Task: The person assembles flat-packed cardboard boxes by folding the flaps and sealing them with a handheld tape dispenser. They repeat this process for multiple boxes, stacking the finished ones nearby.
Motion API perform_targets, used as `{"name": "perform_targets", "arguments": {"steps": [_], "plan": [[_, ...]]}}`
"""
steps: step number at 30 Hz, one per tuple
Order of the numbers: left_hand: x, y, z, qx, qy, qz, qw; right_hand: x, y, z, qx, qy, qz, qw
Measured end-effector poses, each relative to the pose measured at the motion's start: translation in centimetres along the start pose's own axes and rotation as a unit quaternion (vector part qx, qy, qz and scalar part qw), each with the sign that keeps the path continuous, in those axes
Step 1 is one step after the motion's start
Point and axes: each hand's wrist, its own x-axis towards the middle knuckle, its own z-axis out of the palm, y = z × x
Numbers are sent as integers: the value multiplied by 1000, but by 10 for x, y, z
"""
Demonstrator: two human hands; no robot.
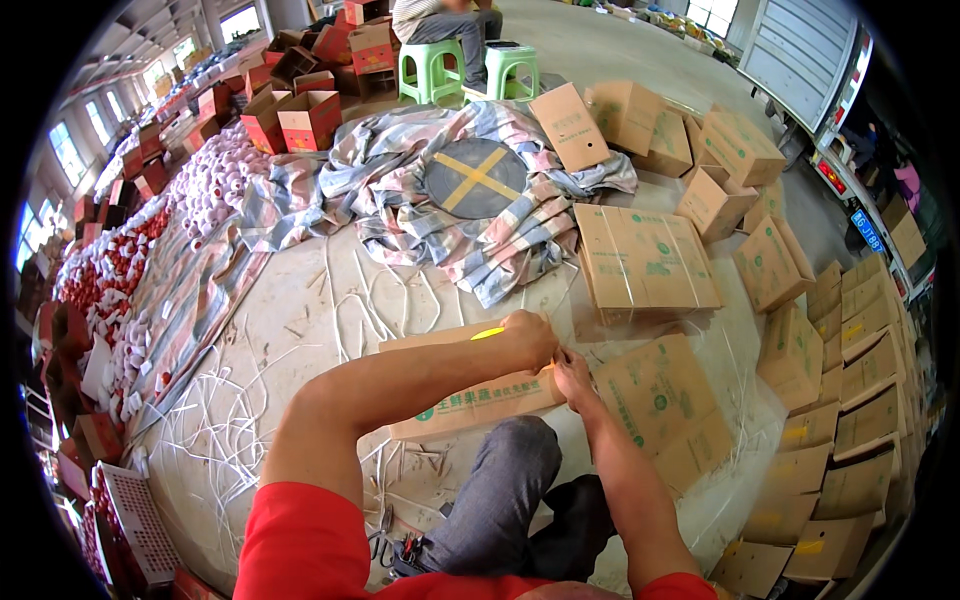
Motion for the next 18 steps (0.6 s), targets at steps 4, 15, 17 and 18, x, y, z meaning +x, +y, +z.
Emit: {"name": "perform_targets", "arguments": {"steps": [4, 15, 17, 18], "plan": [[0, -3, 5, 10, 7, 4, 1000, -2, -3, 3, -7, 9, 6, 1000], [0, 0, 4, 15, 5, 1, 1000, -1, -1, 0, 10, 5, 9, 1000], [1, 2, 2, 11, 10, 2, 1000, 1, 2, -2, 10, 15, 2, 1000], [2, 2, 3, 8, 11, 1, 1000, 1, 2, -2, 6, 14, 2, 1000]]}}
